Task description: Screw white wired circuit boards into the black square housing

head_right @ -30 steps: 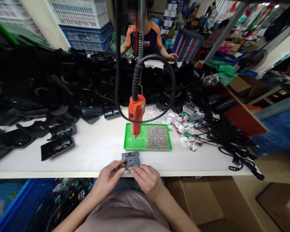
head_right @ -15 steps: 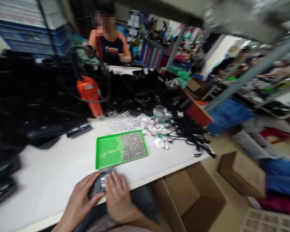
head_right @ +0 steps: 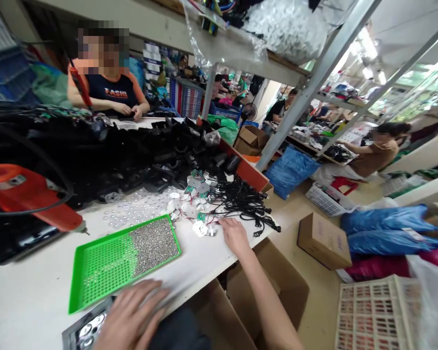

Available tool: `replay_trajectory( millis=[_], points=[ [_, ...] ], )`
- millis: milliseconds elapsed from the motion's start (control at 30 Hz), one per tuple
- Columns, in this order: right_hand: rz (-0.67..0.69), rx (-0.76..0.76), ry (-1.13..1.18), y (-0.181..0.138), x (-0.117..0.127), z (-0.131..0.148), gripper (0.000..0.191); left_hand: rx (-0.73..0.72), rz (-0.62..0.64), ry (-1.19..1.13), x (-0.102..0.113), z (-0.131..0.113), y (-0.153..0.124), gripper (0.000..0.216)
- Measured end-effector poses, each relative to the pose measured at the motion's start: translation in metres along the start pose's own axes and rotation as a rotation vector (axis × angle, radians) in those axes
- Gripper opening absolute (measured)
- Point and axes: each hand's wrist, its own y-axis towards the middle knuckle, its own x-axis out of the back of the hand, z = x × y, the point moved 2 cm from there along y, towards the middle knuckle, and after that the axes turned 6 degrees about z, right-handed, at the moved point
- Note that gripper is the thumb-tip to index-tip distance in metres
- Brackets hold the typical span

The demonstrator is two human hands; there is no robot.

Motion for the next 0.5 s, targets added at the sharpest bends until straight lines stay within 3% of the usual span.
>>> replay_trajectory(
  millis=[100,200,367,500],
  points=[
    [0.074,0.073,0.010,0.008,-0.010,0.009,0.040,0.069,0.280,0.061,-0.023,-0.019,0.082,0.036],
    [0.124,0.128,0.034,-0.006,-0.015,0.019,0.026,0.194,0.443,0.114,-0.045,-0.021,0.136,0.045],
    [0.115,0.183,0.096,-0.048,-0.013,0.019,0.025,0.109,0.599,0.022,-0.084,-0.019,0.162,0.058],
    [0.070,0.064,0.113,-0.057,-0.005,-0.011,0.029,0.110,0.620,0.054,-0.101,-0.017,0.163,0.036]
  ],
)
